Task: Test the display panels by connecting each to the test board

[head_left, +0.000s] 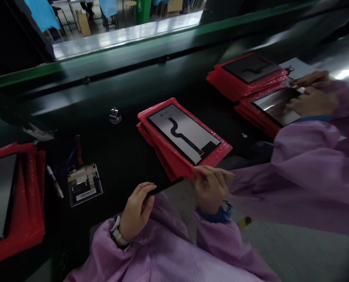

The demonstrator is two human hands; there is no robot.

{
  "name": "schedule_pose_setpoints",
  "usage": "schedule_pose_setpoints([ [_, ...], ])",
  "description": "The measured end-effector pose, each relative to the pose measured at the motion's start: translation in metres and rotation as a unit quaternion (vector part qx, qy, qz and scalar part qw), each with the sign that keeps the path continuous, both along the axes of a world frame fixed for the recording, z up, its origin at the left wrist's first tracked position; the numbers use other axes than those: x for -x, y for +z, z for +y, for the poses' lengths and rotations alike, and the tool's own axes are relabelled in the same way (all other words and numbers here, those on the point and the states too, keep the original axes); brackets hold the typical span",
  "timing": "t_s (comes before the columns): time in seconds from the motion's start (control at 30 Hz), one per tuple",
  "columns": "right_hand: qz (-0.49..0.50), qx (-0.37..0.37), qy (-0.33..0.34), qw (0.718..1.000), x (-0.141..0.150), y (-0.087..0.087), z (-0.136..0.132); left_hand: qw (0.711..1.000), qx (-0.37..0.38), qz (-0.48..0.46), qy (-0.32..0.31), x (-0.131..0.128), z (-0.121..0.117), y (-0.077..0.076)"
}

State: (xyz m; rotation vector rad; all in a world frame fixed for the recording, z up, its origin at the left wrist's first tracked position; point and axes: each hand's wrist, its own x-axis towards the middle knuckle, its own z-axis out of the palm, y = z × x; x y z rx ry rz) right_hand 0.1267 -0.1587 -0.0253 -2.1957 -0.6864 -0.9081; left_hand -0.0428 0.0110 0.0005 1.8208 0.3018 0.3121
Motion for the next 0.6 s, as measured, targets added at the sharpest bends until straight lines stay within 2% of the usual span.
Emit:
schedule_pose_setpoints([
  [0.07,-0.013,0.023,0.085,0.996,0.014,0.005,0.008,0.984,0.178,0.029,0.002,-0.013,-0.005,0.0],
  [0.13,-0.013,0.032,0.171,0.985,0.034,0.009,0.021,0.933,0.356,0.04,0.028,-0.029,-0.007,0.002],
  [0.2,-0.017,0.026,0.246,0.969,0.054,0.011,0.035,0.885,0.457,0.054,0.072,-0.044,-0.007,0.007],
  [0.23,-0.018,0.021,0.276,0.961,0.062,0.012,0.041,0.874,0.473,0.068,0.09,-0.048,-0.006,0.01],
  [0.33,-0.009,0.012,0.328,0.944,0.08,0.012,0.052,0.867,0.471,0.114,0.113,-0.048,0.002,0.02],
  [0.4,-0.006,0.009,0.352,0.936,0.086,0.012,0.055,0.861,0.475,0.123,0.135,-0.037,0.008,0.025],
  [0.47,-0.019,0.009,0.372,0.928,0.089,0.013,0.055,0.851,0.476,0.123,0.183,-0.021,0.013,0.027],
  [0.6,-0.031,0.027,0.383,0.923,0.089,0.011,0.056,0.84,0.452,0.12,0.274,0.013,0.024,0.021],
])
